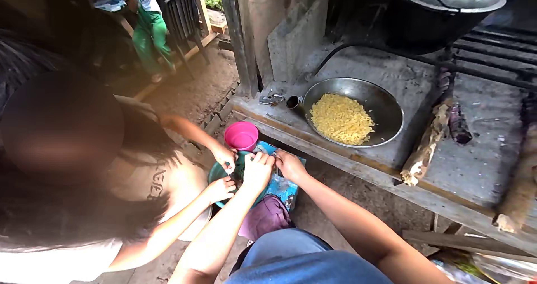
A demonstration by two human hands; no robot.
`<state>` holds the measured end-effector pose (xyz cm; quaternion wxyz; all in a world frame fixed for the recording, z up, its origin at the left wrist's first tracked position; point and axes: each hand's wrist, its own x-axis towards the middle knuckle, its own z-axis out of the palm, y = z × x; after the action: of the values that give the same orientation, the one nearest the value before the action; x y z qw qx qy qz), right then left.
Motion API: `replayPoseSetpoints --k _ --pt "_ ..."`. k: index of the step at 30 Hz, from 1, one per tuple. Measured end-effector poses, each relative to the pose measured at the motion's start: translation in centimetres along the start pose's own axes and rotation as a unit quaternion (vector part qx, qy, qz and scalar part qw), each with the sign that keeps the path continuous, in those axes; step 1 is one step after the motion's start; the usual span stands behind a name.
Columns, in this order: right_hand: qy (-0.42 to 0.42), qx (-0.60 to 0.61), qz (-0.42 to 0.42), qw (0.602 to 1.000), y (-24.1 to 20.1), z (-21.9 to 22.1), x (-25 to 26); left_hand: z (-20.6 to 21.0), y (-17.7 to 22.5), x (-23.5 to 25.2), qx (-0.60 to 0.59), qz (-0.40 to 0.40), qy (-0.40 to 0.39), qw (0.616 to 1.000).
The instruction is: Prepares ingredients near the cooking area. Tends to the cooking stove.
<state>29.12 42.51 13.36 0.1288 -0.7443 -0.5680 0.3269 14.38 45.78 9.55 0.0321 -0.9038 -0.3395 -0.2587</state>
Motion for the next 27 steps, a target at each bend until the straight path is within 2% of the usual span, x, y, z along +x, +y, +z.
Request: replayPoseSetpoints --k 2,4,6,7,8,10,13,16,21,24,27 --pt "-0.013 0.064 0.021 0.998 0.5 0.4 0.3 0.7 -0.5 -0.6 0.015 0.036 0.041 0.998" --pt "-0.008 0.114 0.005 0.993 1.1 0.7 0.3 0.6 -0.9 -0.8 -0.007 0.015 0.016 1.000" --pt "0.005 0.177 -0.036 0.984 1.7 0.7 0.2 -0.8 -1.1 -0.3 -0.086 -0.079 -0.085 0.989" --pt "0.012 0.228 -0.053 0.972 2.1 0.8 0.2 -1.7 -1.3 0.2 -0.139 -0.137 -0.139 0.971" --pt "0.013 0.281 -0.060 0.958 2.5 0.9 0.1 -2.4 -1.5 0.6 -0.182 -0.187 -0.173 0.950" --pt "0.004 0.329 -0.065 0.942 3.2 1.4 0.1 -3.0 -1.7 1.2 -0.236 -0.258 -0.190 0.917" --pt "0.011 0.255 -0.079 0.964 3.3 2.9 0.0 -3.3 -1.6 1.8 -0.278 -0.335 -0.202 0.878" --pt "0.064 0.144 -0.085 0.984 2.3 4.7 -0.6 -2.6 -1.5 1.9 -0.328 -0.406 -0.195 0.830" --pt "0.133 0.121 -0.065 0.981 1.6 6.7 -0.7 -1.1 -1.3 1.4 -0.433 -0.461 -0.150 0.760" --pt "0.119 0.139 -0.048 0.982 1.7 6.3 -0.2 -1.2 -1.0 0.8 -0.513 -0.491 -0.104 0.697" --pt "0.051 0.152 -0.030 0.987 1.8 5.8 0.9 0.1 -0.9 -1.3 -0.553 -0.527 -0.059 0.642"
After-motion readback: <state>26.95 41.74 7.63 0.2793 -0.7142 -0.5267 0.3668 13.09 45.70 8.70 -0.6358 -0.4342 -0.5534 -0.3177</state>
